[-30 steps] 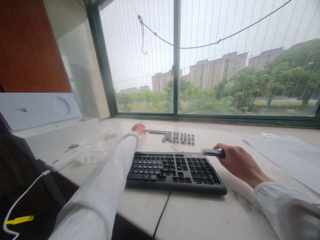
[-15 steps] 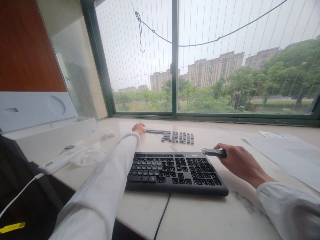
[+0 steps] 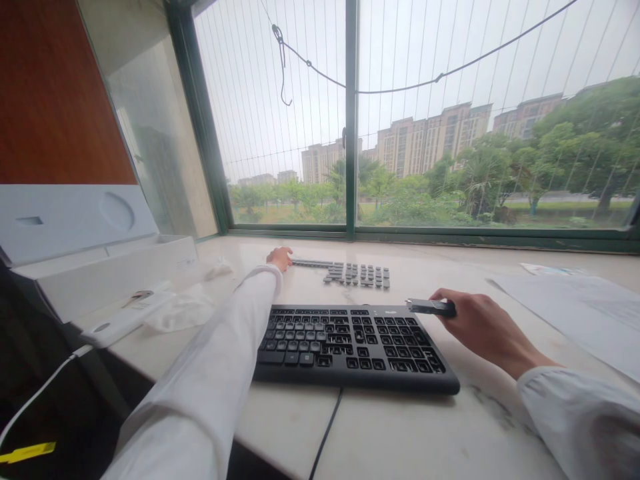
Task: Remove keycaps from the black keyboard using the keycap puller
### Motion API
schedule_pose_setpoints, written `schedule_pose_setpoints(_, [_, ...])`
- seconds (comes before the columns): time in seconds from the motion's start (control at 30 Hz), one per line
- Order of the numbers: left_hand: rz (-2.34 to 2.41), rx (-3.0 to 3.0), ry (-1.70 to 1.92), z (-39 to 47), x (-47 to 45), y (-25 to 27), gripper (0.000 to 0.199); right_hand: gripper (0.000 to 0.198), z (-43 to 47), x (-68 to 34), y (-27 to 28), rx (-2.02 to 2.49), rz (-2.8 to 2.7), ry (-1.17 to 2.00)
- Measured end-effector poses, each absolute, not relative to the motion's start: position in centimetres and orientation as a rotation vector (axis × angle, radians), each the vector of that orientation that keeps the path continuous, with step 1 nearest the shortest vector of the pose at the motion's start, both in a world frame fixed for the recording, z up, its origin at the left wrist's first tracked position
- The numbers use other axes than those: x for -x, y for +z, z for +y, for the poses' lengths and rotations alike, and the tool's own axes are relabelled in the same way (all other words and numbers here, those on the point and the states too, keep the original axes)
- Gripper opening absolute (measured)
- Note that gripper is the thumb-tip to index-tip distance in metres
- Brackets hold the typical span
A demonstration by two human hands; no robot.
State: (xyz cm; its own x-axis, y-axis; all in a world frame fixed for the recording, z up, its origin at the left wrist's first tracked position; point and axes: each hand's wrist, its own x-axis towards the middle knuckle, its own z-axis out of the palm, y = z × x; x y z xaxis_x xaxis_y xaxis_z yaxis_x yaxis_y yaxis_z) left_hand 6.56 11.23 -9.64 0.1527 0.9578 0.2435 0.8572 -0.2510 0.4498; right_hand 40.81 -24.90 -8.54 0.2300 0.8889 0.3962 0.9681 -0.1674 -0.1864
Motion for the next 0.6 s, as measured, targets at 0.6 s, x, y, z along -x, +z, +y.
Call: schedule_pose_setpoints(0.6, [1.877,-2.235,0.660,8.5,-3.9,-6.2,0.029,0.022,-24.9,-41.1,-8.4,2.149,-1.707,-0.254])
